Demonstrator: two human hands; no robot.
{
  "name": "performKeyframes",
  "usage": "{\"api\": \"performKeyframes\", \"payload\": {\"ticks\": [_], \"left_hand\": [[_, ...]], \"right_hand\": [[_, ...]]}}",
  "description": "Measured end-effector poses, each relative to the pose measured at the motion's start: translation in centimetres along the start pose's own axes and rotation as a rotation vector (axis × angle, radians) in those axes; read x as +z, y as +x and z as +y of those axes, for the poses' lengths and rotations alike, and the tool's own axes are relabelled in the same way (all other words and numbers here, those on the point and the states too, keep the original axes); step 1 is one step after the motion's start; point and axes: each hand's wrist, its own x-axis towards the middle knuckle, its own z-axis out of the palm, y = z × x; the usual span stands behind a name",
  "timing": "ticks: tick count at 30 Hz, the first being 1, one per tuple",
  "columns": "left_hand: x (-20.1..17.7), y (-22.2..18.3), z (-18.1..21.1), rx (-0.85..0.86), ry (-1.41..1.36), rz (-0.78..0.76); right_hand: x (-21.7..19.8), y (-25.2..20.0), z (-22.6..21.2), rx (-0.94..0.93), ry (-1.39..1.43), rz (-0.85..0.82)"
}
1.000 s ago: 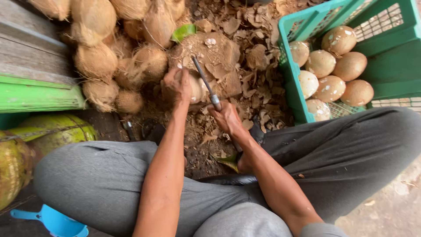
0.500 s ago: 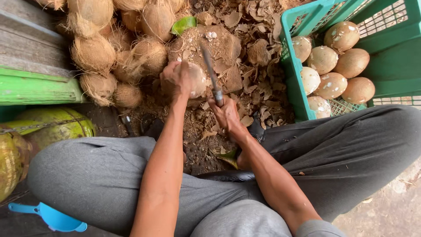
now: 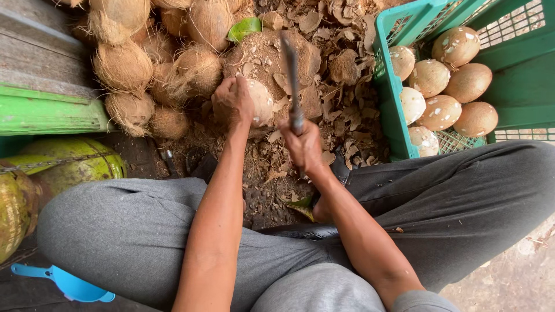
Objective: The person sits on the ground and uses a long metal peeler to remove the husk from a coconut. They rotate the coconut in their left hand while scraping with the tool in their right hand, accumulating husk debris on the floor.
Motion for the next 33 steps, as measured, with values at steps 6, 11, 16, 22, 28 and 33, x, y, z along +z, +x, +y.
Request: {"api": "performKeyframes", "payload": {"ticks": [6,11,16,22,28,33], "left_hand": [[-0.7,0.2,3.1,0.16,-0.144,0.108],[-3.0,0.2,4.0,0.013,-0.048,-0.087],[-4.8,1.8,2.6,-0.229,-0.356,-0.171],[-1.9,1.9,-0.9,-0.271,-0.463,-0.058],[0.8,3.6,-2.4,-0.208,-0.542,0.019],[0.4,2.4,-1.3,-0.08,-0.412,0.076]], "right_hand": [[-0.8,1.8,-0.8,0.275,-0.381,-0.201],[-1.9,1.0,-3.0,0.116,-0.218,-0.12],[-0.6,0.1,-3.2,0.159,-0.135,-0.129],[1.4,-0.7,-0.7,0.272,-0.317,-0.227],[0.9,0.1,-0.3,0.013,-0.2,-0.083],[1.3,0.3,0.8,0.197,-0.181,-0.159]]}}
